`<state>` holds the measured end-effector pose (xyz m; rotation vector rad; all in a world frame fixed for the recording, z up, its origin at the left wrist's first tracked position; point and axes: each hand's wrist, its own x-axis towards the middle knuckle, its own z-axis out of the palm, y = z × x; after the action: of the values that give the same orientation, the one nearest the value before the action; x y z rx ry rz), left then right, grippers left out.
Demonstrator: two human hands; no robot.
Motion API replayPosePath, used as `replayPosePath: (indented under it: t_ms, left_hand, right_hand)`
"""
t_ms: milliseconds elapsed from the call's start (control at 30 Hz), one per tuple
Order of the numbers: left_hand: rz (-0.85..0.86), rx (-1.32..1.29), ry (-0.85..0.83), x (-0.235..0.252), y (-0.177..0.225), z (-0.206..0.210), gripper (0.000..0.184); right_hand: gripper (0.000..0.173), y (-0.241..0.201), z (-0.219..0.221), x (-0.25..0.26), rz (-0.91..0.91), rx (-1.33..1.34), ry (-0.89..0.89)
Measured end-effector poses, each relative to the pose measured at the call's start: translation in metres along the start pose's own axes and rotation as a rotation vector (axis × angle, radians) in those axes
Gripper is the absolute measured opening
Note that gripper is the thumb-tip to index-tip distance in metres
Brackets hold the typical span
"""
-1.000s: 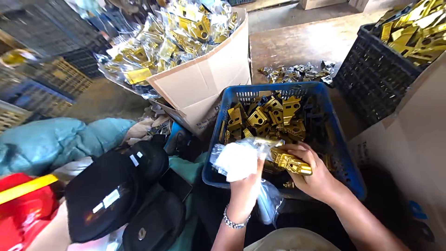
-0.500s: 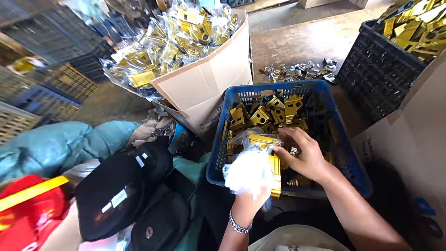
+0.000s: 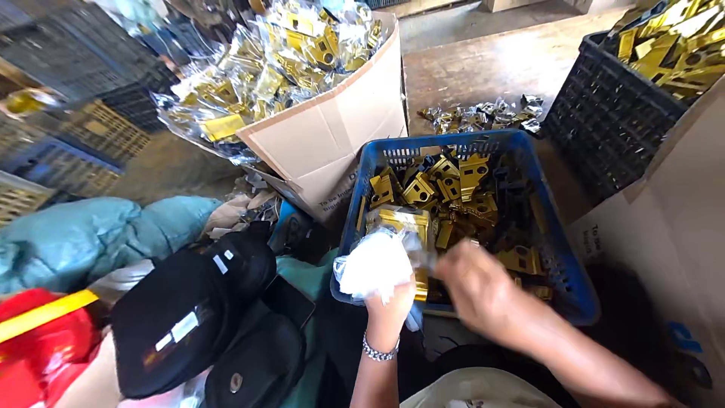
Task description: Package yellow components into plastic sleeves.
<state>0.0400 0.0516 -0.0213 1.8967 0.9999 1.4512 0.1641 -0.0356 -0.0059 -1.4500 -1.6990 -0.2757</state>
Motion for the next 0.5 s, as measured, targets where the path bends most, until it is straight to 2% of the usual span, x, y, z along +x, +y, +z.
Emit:
replayPosePath:
  t_ms: [67, 100, 167, 200, 233, 267, 300, 367, 433, 467, 500]
  left_hand:
    - [-0.05, -0.035, 0.001, 0.001, 0.001, 0.003, 0.035]
    - [-0.071, -0.101, 0.021, -0.001, 0.001, 0.005, 0.037]
    - [-0.168, -0.35, 0.01, -0.003, -0.001, 0.011, 0.033]
    - [-0.236, -0.482, -0.055, -0.004, 0.0, 0.011, 0.033]
    - [-0.322, -0.583, -0.132, -0.006, 0.003, 0.011, 0.031]
    - [-0.406, -0.64, -0.216, -0.007, 0.005, 0.007, 0.03]
    - [-0.489, -0.668, -0.289, -0.006, 0.006, 0.001, 0.028]
    - [-0.633, -0.749, -0.361, -0.002, -0.003, -0.014, 0.021]
    - [-0.711, -0.794, -0.397, -0.001, -0.014, -0.035, 0.021]
    - [-0.738, -0.791, -0.401, -0.002, -0.016, -0.043, 0.022]
    - [-0.754, -0.76, -0.397, -0.003, -0.016, -0.049, 0.022]
  right_hand:
    - [0.013, -0.013, 0.002, -0.007, -0.039, 0.17, -0.054]
    - [0.017, -0.009, 0.004, -0.008, 0.026, 0.281, -0.036]
    - [0.041, 0.009, -0.002, -0.006, 0.201, 0.473, -0.054]
    - [0.059, 0.017, -0.004, -0.005, 0.262, 0.531, -0.088]
    - [0.067, 0.024, -0.004, -0.006, 0.31, 0.546, -0.114]
    - [0.061, 0.03, -0.004, -0.008, 0.36, 0.524, -0.128]
    - [0.045, 0.039, -0.007, -0.009, 0.423, 0.508, -0.151]
    - [0.024, 0.061, -0.03, -0.002, 0.572, 0.489, -0.318]
    - [0.016, 0.082, -0.058, 0.014, 0.69, 0.455, -0.519]
    - [0.014, 0.092, -0.071, 0.024, 0.749, 0.408, -0.577]
    - [0.014, 0.104, -0.082, 0.032, 0.779, 0.324, -0.556]
